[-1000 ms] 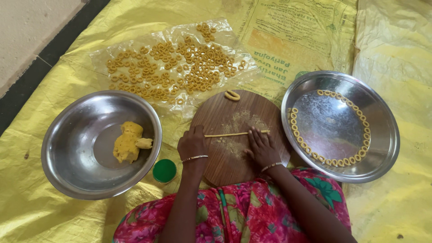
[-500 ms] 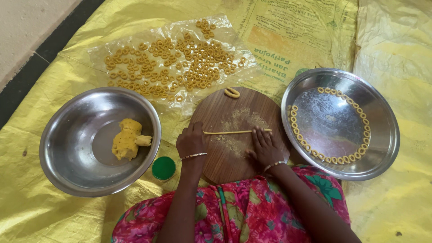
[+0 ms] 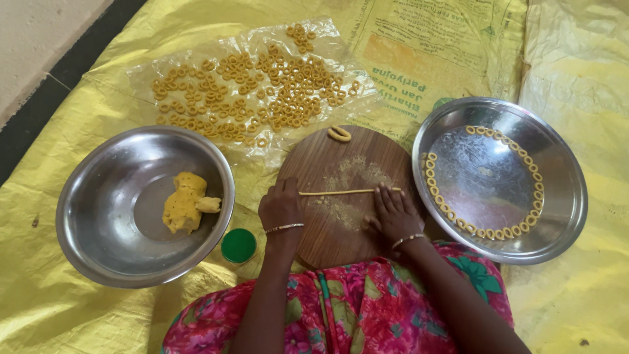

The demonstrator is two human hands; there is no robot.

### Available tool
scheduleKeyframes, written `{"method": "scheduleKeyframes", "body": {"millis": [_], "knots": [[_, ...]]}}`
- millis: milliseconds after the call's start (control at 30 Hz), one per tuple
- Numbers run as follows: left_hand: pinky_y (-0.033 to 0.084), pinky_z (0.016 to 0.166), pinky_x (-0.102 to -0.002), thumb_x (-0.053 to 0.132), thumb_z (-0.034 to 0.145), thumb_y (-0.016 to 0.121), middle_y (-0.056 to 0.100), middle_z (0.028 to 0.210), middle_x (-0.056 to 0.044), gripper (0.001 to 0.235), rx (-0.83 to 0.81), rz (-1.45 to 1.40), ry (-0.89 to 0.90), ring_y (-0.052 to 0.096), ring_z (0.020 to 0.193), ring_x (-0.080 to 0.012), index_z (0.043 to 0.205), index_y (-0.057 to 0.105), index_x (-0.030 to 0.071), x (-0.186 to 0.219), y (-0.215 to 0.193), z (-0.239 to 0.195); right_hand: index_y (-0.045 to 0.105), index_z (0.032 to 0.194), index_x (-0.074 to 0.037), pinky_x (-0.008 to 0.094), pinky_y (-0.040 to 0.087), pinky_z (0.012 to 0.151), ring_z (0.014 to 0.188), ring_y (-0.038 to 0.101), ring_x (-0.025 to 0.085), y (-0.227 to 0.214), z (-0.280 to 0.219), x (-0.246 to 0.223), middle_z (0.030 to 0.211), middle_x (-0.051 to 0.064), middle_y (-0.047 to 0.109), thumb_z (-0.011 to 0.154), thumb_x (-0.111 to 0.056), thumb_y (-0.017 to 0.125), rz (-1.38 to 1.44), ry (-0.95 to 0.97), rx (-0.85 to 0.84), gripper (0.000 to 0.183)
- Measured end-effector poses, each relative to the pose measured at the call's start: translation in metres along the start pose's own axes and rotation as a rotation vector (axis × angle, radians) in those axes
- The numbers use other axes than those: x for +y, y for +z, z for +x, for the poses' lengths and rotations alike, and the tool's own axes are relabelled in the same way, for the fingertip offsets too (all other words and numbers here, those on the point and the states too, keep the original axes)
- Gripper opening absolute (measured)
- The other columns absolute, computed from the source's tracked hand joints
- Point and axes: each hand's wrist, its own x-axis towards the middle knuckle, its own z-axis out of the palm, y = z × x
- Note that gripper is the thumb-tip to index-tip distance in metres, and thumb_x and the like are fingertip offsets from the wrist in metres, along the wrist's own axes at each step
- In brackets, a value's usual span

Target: The person rolls yellow dough into thin ropes on a wooden board, then twists and shapes them into small ring-like snacks. The finished pieces are placed into a metal tray, while additional dough is kept in a bowl nearby.

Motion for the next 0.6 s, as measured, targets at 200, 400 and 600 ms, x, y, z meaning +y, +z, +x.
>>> {"method": "scheduleKeyframes", "body": {"millis": [200, 400, 600], "knots": [[0.054, 0.074, -0.047, 0.022, 0.077, 0.082, 0.070, 0.096, -0.013, 0.036, -0.005, -0.055, -0.018, 0.068, 0.088, -0.0339, 0.105, 0.067, 0.007, -0.002, -0.002, -0.003, 0.011, 0.163, -0.002, 0.048, 0.006, 0.125, 0.158, 0.009, 0.030, -0.011, 0.055, 0.013, 0.171, 0.017, 0.009, 0.103, -0.065, 0.025, 0.172, 0.010, 0.243, 0.088], [0.055, 0.075, -0.045, 0.017, 0.079, 0.080, 0.070, 0.098, -0.012, 0.033, 0.021, -0.020, 0.021, 0.069, 0.091, -0.0320, 0.107, 0.066, 0.008, -0.003, 0.004, -0.001, 0.004, 0.163, -0.006, 0.044, 0.003, 0.125, 0.158, 0.003, 0.029, -0.010, -0.003, 0.000, 0.171, 0.013, 0.003, 0.098, -0.071, 0.026, 0.030, 0.050, -0.149, 0.094], [0.055, 0.077, -0.043, 0.011, 0.083, 0.077, 0.070, 0.101, -0.010, 0.027, 0.026, 0.056, 0.022, 0.069, 0.093, -0.0297, 0.107, 0.067, 0.011, -0.001, 0.008, 0.000, 0.010, 0.163, -0.004, 0.047, 0.007, 0.126, 0.158, 0.009, 0.028, -0.001, 0.039, 0.018, 0.172, 0.014, 0.009, 0.101, -0.067, 0.028, 0.018, 0.028, 0.173, 0.090]]}}
